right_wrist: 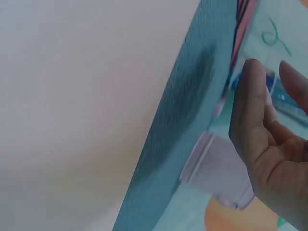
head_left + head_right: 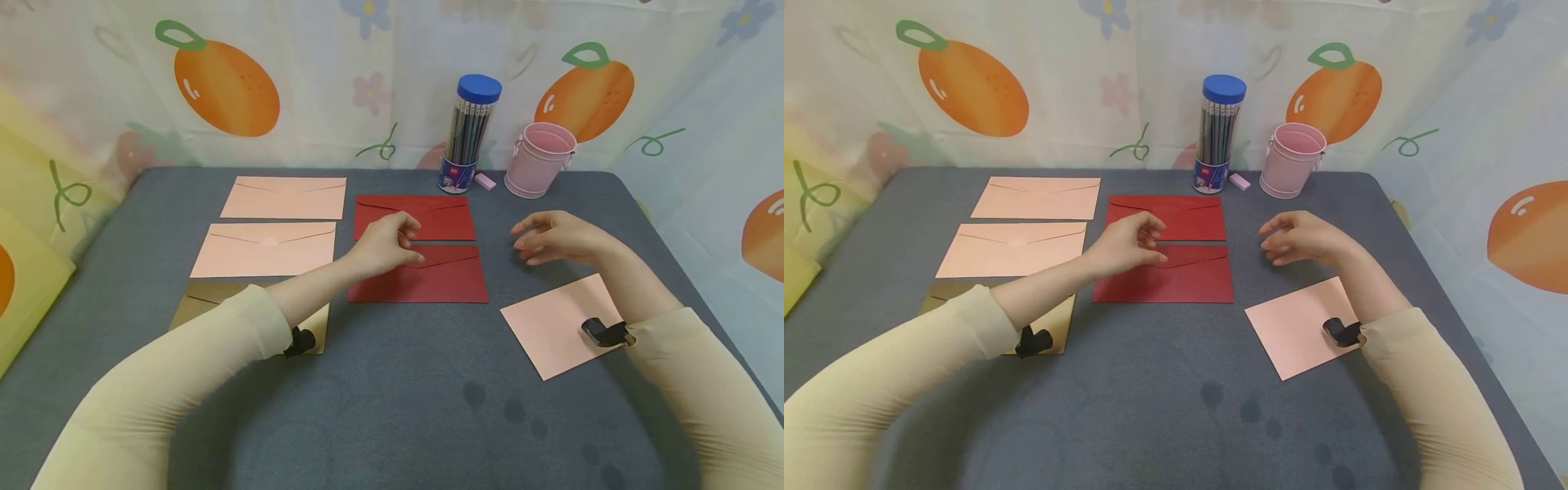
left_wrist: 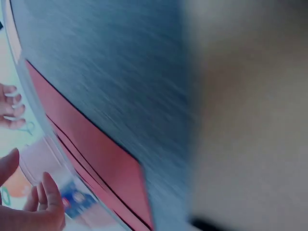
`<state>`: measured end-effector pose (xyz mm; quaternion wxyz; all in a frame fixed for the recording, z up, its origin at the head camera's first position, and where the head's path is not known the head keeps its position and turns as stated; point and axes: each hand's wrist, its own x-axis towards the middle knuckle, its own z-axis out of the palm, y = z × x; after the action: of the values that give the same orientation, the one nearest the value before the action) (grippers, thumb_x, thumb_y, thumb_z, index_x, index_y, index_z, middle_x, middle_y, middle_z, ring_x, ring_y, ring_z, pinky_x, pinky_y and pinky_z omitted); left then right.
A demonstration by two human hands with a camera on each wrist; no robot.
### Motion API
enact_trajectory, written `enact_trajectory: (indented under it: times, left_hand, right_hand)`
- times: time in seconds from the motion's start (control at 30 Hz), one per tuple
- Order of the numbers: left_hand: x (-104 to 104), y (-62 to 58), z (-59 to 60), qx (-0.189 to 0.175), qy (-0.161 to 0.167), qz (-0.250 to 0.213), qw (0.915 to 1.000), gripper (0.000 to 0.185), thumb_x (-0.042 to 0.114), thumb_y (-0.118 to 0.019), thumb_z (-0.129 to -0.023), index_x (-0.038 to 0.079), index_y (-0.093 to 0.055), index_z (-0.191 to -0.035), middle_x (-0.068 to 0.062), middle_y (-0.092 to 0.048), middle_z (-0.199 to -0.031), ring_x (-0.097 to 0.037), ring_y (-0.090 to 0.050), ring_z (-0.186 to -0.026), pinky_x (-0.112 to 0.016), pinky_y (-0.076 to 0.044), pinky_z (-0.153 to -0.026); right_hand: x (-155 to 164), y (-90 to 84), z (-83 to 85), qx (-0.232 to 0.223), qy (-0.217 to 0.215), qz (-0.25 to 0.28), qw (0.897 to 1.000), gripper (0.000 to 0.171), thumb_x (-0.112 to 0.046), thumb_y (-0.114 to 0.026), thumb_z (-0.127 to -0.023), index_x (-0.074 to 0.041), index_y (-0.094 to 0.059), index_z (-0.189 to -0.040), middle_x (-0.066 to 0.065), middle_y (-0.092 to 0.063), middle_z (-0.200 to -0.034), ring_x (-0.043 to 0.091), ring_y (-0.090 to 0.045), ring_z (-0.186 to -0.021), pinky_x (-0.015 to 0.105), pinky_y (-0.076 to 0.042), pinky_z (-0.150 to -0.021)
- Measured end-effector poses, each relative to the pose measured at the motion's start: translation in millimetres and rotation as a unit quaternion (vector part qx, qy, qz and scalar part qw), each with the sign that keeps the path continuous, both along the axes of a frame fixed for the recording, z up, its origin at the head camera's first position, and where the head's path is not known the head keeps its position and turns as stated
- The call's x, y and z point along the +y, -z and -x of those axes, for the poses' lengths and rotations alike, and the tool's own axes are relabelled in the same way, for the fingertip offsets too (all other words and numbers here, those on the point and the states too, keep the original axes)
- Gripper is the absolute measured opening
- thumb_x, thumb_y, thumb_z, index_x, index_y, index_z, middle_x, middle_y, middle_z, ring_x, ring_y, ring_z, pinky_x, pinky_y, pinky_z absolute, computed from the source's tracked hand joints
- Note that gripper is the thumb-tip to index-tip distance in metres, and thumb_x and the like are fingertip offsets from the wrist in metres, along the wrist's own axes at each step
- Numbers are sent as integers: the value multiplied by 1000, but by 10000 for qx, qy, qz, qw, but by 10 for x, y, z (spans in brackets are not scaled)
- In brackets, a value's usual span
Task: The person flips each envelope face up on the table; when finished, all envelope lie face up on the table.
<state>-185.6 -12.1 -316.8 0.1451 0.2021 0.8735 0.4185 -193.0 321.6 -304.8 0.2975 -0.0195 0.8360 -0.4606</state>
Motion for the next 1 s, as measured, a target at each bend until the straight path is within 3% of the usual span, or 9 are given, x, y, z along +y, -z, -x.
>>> enact_trajectory:
  times: [0.27,0.4,0.5,0.63,0.77,1.0]
  left_hand:
    - [481,89,-171,-80,1006,-339,9943,51,11,-80,-82,0,-57,-127,-15,-63,-120,-22,-61,-106,-27,-53,-94]
    - [695,122,-267,16,1403,-251,9898,53,12,-81,-81,0,-58,-127,-13,-65,-119,-20,-61,-106,-21,-52,-90]
    - [835,153,-352,23,1652,-67,9862,55,13,-81,-80,2,-58,-129,-12,-65,-122,-19,-61,-107,-19,-51,-89]
    - [1020,247,-455,232,1940,359,9801,60,20,-83,-79,6,-58,-132,-7,-62,-127,-15,-58,-112,-19,-49,-94]
    - [1152,287,-516,460,2197,691,9720,67,25,-84,-78,7,-55,-136,-5,-60,-133,-14,-54,-121,-18,-46,-99]
    - [1252,271,-552,381,2365,934,9664,73,26,-83,-79,6,-50,-141,-7,-55,-141,-18,-50,-129,-23,-44,-104]
  right_hand:
    - [368,-80,-97,44,101,-24,9999,54,-19,-58,-100,6,-36,-142,-5,-66,-107,9,-68,-101,27,-59,-88]
    - [570,-92,-153,78,140,-25,9999,50,-19,-56,-101,3,-38,-142,-9,-67,-108,7,-68,-102,26,-59,-89]
    - [726,-77,-197,131,195,10,9997,41,-19,-55,-102,-6,-45,-139,-13,-67,-110,6,-68,-102,24,-59,-88]
    - [936,-30,-260,197,287,64,9994,28,-19,-55,-102,-23,-53,-129,-18,-66,-111,4,-68,-102,23,-59,-88]
    - [1144,16,-314,181,216,131,9995,26,-17,-52,-103,-33,-55,-122,-22,-65,-112,1,-68,-102,22,-58,-88]
    - [1414,104,-374,66,333,45,9994,28,-14,-48,-104,-35,-54,-122,-27,-63,-112,-2,-67,-99,22,-59,-85]
